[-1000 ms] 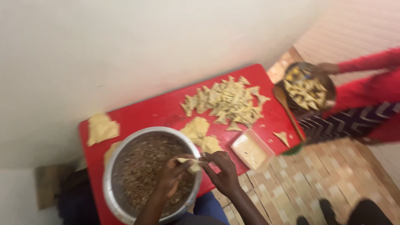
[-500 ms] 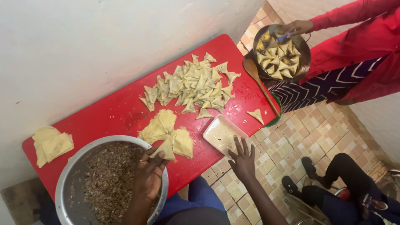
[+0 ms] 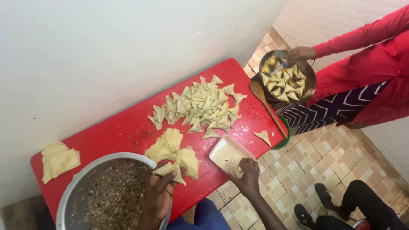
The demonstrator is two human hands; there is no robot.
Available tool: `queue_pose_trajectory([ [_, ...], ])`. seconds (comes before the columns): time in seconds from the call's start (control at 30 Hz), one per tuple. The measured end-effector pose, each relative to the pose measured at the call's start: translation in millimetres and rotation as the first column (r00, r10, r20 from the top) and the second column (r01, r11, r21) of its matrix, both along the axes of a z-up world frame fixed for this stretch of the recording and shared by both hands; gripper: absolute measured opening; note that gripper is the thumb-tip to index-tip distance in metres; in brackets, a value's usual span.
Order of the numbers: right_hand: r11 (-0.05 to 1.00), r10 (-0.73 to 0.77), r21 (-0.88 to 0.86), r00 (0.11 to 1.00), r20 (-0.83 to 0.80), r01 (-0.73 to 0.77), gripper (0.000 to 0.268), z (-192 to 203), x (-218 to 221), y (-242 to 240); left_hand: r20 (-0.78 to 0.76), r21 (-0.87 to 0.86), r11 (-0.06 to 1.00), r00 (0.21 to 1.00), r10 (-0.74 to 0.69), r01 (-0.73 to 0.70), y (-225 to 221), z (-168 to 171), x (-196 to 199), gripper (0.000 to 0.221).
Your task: Filling and folding dough wrappers to make samosas
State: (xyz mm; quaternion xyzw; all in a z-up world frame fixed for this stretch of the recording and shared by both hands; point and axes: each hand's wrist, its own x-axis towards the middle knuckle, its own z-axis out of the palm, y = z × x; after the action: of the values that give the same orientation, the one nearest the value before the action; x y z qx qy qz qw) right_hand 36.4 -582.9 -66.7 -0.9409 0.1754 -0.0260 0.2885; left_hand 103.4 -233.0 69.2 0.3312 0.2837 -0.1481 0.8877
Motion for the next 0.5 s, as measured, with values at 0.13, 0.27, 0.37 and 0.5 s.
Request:
queue_pose_trajectory([
  [0.13,0.936,-0.104,0.347,0.985,0.135,0.051,0.045,88,29,42,0.116,-0.068,0.998,0.993,0.021,-0.013,15,-17,-10,0.038],
  [0.27,0.633,-0.030,0.744,0.954,0.300,-0.214,0.028,177,36,110,0.303,0.098,0.990,0.945,-0.126,0.101,37,-40,-25,0.043],
  [0.37,0.467,0.071,0.807,0.925,0.373,-0.362,0.022,253,33,171,0.430,0.269,0.952,0.866,-0.256,0.147,52,-7,-24,0.049],
  [0.5,0.333,0.273,0.739,0.810,0.519,-0.586,0.027,277,21,228,0.661,0.493,0.869,0.631,-0.406,0.042,84,18,-31,0.056],
])
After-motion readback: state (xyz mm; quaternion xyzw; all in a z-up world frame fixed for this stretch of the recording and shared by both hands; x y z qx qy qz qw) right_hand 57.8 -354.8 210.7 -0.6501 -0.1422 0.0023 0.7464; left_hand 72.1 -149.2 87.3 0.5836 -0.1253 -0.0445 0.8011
